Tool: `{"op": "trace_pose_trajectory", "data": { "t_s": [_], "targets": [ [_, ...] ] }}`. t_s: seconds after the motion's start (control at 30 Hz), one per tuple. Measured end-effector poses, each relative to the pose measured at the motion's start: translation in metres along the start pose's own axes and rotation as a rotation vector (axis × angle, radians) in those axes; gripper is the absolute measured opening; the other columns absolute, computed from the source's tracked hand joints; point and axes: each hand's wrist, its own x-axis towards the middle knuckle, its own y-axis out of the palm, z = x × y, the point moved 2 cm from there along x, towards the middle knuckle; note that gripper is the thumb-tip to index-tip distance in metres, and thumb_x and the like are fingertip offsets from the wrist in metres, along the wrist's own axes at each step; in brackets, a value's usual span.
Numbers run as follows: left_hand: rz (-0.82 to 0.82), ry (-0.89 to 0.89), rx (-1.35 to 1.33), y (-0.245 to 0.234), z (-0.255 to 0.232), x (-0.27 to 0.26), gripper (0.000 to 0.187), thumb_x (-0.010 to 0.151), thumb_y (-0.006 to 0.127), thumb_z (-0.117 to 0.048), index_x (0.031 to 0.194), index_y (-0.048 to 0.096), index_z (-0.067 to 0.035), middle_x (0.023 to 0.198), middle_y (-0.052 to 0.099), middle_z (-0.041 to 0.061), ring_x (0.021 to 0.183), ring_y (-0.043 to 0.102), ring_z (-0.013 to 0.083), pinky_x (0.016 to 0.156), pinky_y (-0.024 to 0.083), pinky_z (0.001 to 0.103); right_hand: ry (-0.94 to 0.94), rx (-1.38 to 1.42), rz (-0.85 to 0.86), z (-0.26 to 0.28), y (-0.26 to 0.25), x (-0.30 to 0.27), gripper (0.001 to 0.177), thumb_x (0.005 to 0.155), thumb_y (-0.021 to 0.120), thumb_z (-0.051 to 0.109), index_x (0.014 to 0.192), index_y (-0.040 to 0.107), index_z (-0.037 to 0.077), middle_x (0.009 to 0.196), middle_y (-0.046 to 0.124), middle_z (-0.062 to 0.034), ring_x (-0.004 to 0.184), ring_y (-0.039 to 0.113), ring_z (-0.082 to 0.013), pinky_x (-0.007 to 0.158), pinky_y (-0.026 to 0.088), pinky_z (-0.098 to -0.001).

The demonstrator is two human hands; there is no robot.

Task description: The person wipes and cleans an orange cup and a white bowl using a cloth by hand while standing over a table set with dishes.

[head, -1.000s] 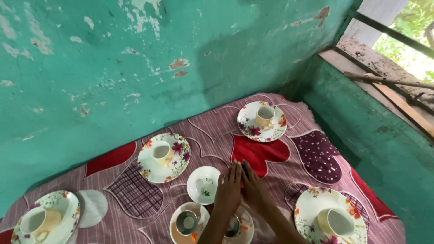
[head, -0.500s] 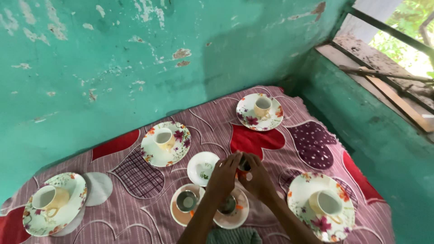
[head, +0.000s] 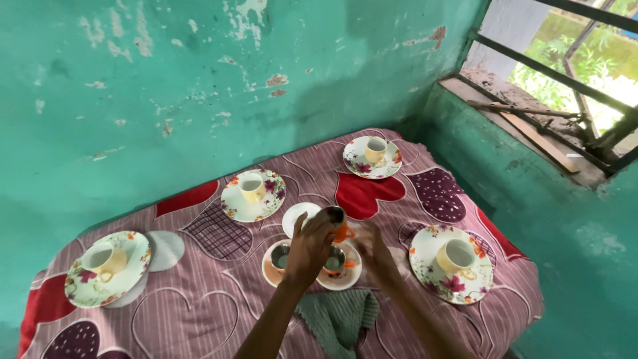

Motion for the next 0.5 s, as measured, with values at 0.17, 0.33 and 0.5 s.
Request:
{"op": "trace_pose_trajectory", "data": {
  "t_s": [0.17, 0.33, 0.5],
  "targets": [
    [-0.045, -0.136, -0.064, -0.02, -0.015, -0.029, 0.02, 0.089, 0.073, -0.014, 0.104, 0.07, -0.001, 0.087, 0.074, 0.017, 0.078, 0.07, 0.0336, 0.107, 0.047, 0.047, 0.174, -0.215, -0.112, -0.099, 0.026, -0.058, 0.055, 0.1, 0.058, 0.044, 0.139, 0.048, 0.006, 0.111, 0.073, -0.0214, 0.101, 0.073, -0.0315, 0.087, 0.056, -0.0447],
    [-0.111, -0.416, -0.269, -0.046, -0.041, -0.047, 0.03, 0.09, 0.07, -0.017, 0.115, 0.069, -0.001, 0.087, 0.074, 0.018, 0.077, 0.072, 0.0298, 0.071, 0.055, 0.038, 0.056, -0.37, 0.112, -0.113, 0.046, -0.104, 0.059, 0.077, 0.084, 0.036, 0.119, 0.061, 0.002, 0.093, 0.074, -0.0162, 0.081, 0.071, -0.028, 0.067, 0.055, -0.0421],
    [-0.225, -0.531, -0.285, -0.051, -0.041, -0.061, 0.025, 0.094, 0.066, -0.02, 0.107, 0.07, 0.0, 0.078, 0.068, 0.016, 0.068, 0.065, 0.0262, 0.065, 0.051, 0.039, 0.412, -0.177, 0.386, -0.078, 0.054, -0.126, 0.038, 0.086, 0.079, 0.04, 0.101, 0.079, 0.005, 0.082, 0.074, -0.0144, 0.067, 0.068, -0.0179, 0.063, 0.053, -0.0355]
  ]
}}
